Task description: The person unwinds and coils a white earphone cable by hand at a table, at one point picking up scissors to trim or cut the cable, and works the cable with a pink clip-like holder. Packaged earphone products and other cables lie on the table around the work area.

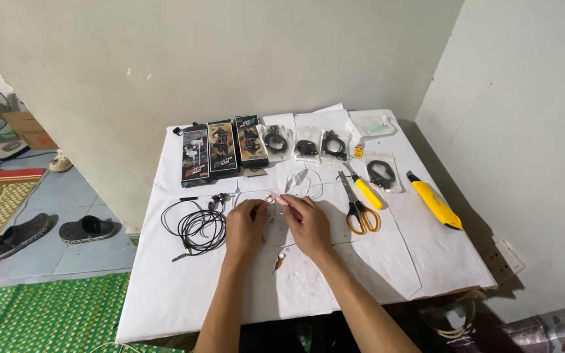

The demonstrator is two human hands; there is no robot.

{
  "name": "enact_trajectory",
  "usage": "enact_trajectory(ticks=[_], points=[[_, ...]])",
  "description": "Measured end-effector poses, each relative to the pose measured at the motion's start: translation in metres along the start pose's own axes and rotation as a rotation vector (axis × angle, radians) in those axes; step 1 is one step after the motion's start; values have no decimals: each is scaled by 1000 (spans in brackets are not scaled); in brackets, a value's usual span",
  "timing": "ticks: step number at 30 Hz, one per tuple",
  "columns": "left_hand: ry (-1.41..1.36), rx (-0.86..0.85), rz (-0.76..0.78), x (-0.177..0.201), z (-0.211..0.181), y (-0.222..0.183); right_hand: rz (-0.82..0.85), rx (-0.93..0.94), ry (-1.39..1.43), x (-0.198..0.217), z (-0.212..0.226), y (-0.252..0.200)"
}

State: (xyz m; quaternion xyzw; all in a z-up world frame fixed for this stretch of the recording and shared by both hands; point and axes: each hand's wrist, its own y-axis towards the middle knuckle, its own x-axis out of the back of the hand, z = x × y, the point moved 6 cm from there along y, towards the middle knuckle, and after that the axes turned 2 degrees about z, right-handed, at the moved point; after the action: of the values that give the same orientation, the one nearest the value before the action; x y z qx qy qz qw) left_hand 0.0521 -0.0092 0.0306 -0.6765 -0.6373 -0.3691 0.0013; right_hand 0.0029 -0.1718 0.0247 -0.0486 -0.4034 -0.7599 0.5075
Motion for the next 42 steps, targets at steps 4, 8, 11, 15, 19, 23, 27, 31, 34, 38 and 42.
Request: enact_trajectory(ticks=[4, 8, 11, 15, 19, 23, 27, 31, 34, 38, 42], points=[[13, -12, -9, 1, 0, -2, 9, 6, 24, 2, 6, -2], [-13, -22, 13, -1, 3, -1, 55, -11, 52, 4, 8, -1], [-15, -11, 11, -4, 6, -1, -5, -18, 70, 6, 5, 0], [-53, 17, 1, -1, 3, -2, -38, -15, 125, 10, 8, 0], [-50, 26, -10, -4, 11, -2, -19, -6, 109, 9, 9, 0], [-80, 23, -19, -5, 14, -2, 9, -49, 98, 8, 9, -1], [-79, 103, -26, -2, 7, -2, 26, -24, -32, 2, 7, 1], [-58, 145, -15, 3, -4, -2, 116, -122, -74, -3, 1, 1], [-121, 137, -20, 1, 4, -2, 54, -113, -13, 1, 3, -1], [-122, 127, -22, 4, -3, 0, 96, -114, 11, 3, 10, 4], [-90, 114, -44, 0, 6, 3, 82, -110, -4, 8, 17, 3]])
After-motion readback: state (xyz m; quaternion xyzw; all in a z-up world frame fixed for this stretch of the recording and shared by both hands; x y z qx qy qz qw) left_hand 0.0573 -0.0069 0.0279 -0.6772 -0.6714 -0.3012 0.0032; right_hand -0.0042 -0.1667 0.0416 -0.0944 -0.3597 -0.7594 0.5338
